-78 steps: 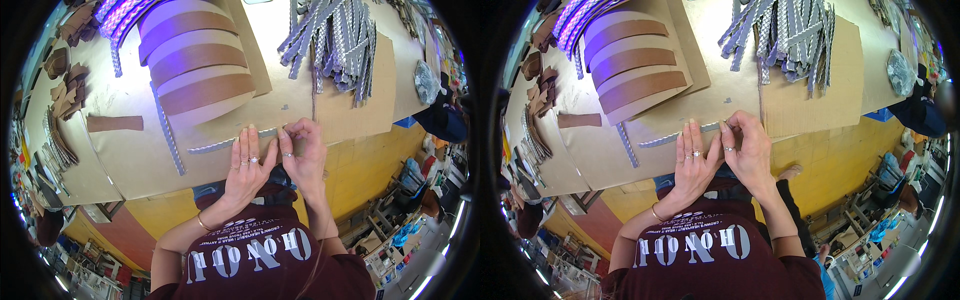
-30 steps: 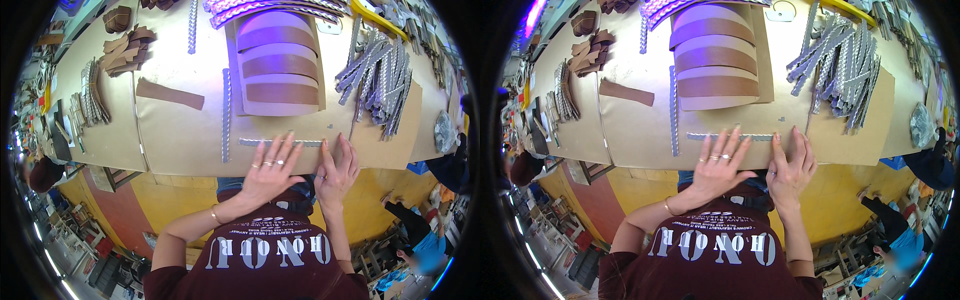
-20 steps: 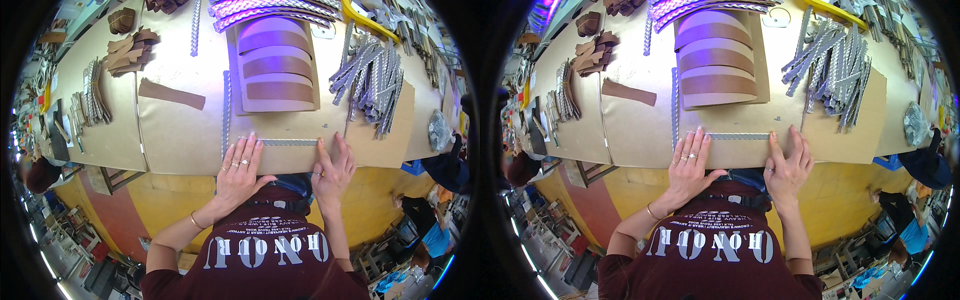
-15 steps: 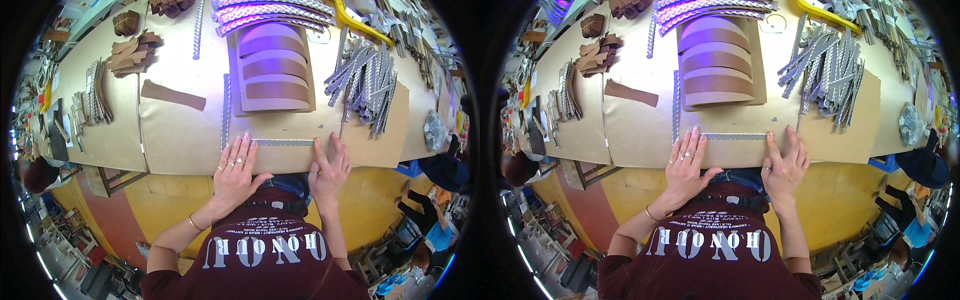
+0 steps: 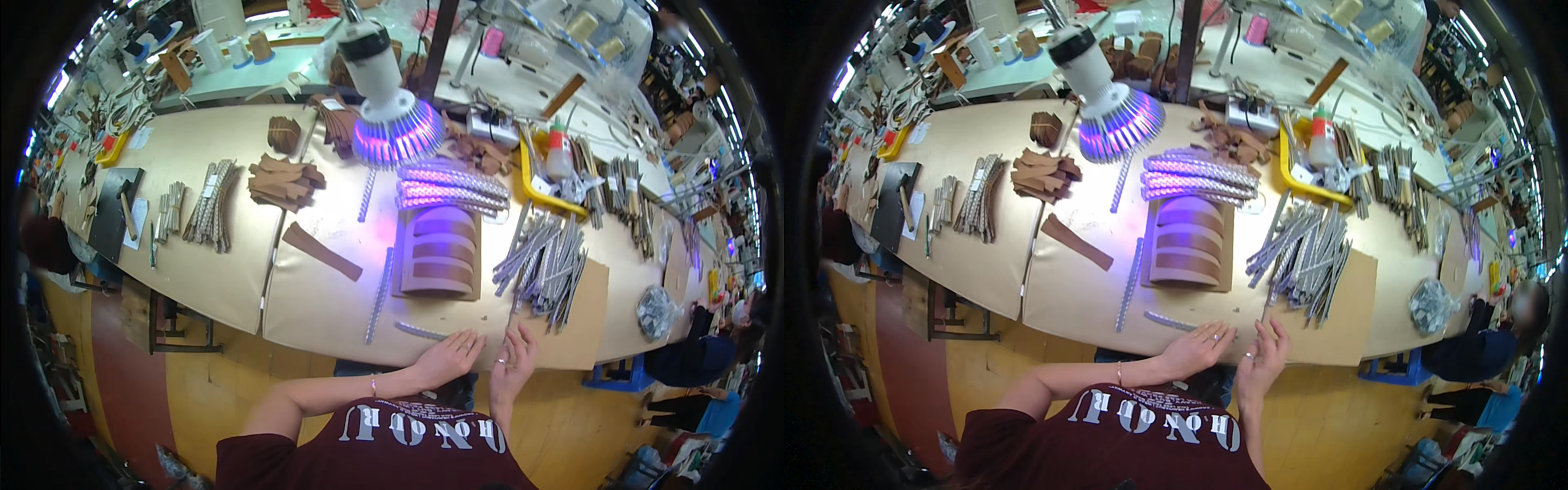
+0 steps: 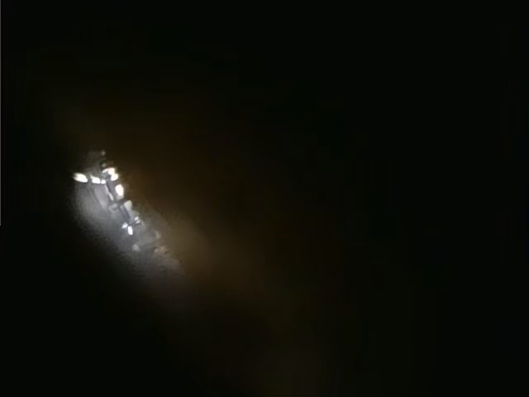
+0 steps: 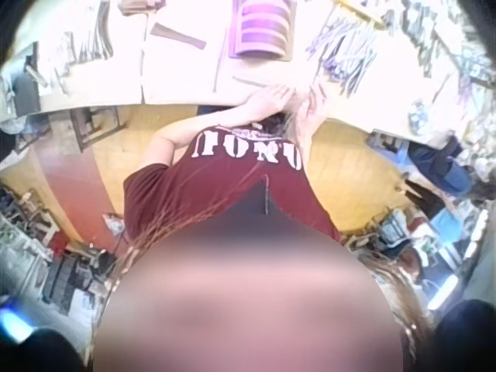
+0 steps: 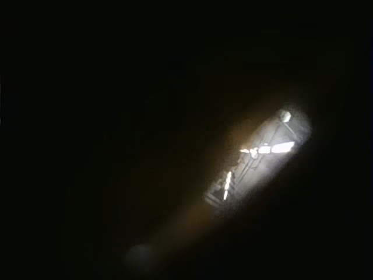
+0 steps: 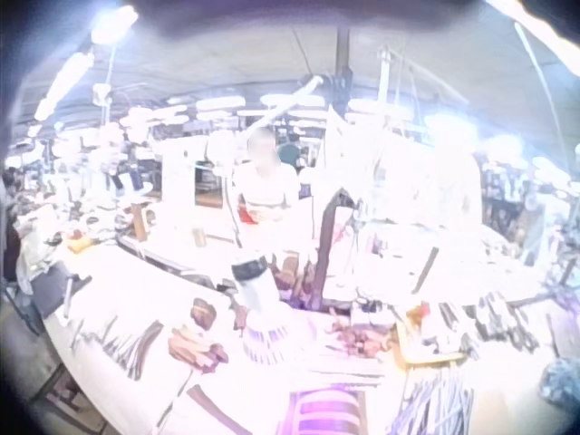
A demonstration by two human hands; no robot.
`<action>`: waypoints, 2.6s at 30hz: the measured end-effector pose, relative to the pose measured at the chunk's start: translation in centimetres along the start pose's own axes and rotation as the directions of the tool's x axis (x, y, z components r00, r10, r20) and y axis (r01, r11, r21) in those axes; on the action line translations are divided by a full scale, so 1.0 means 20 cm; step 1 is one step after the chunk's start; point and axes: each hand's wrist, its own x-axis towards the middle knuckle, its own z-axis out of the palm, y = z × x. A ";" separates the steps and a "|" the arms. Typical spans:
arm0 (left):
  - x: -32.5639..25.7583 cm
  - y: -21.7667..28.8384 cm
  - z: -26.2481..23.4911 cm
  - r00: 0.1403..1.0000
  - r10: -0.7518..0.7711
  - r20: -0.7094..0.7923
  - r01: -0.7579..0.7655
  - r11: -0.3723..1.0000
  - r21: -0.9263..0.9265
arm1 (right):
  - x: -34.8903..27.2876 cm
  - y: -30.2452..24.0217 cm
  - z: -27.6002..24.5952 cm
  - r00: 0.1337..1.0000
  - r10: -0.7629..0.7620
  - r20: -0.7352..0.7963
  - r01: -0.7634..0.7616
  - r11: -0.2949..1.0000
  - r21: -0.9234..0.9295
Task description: The person repeatedly picks up braided straps and brown leather pieces, aligns them, and places them onto a cardboard form under a UV lamp. The person handles items one at a time, stacking completed units on the form throughout the clip.
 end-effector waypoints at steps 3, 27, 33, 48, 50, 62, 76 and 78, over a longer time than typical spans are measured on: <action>-0.03 -0.06 -0.05 0.967 0.201 0.158 -0.216 0.973 0.082 | 0.08 -0.06 -0.05 0.999 0.007 -0.054 -0.002 0.996 0.088; 0.27 -0.57 -0.80 0.633 -0.774 0.026 -0.216 -0.209 -0.954 | 0.74 -0.89 0.11 0.837 -0.097 0.538 0.110 0.994 0.009; 0.30 -0.67 -0.77 0.645 -0.761 0.074 -0.175 -0.241 -0.955 | 0.81 -0.88 0.20 0.844 -0.051 0.534 0.038 0.999 0.035; 0.19 -0.70 -0.55 0.552 -0.825 0.123 0.289 0.051 -0.956 | 0.95 -0.89 0.28 0.846 0.040 0.532 -0.404 0.699 0.590; 0.19 -0.67 -0.59 0.570 -0.817 0.084 0.188 0.030 -0.982 | 0.97 -0.90 0.29 0.892 0.070 0.447 -0.411 0.539 0.735; 0.25 -0.67 -0.75 0.723 -0.644 0.251 0.200 -0.153 -0.968 | 0.83 -0.91 0.41 0.997 0.063 0.031 -0.069 0.774 0.629; 0.24 -0.68 -0.69 0.701 -0.713 -0.026 0.199 0.231 -0.953 | 0.81 -0.96 0.18 0.831 -0.305 0.465 0.450 0.860 -0.240; 0.22 -0.70 -0.61 0.606 -0.791 -0.086 0.306 0.332 -0.892 | 0.84 -0.95 0.17 0.868 -0.230 0.441 0.345 0.917 -0.200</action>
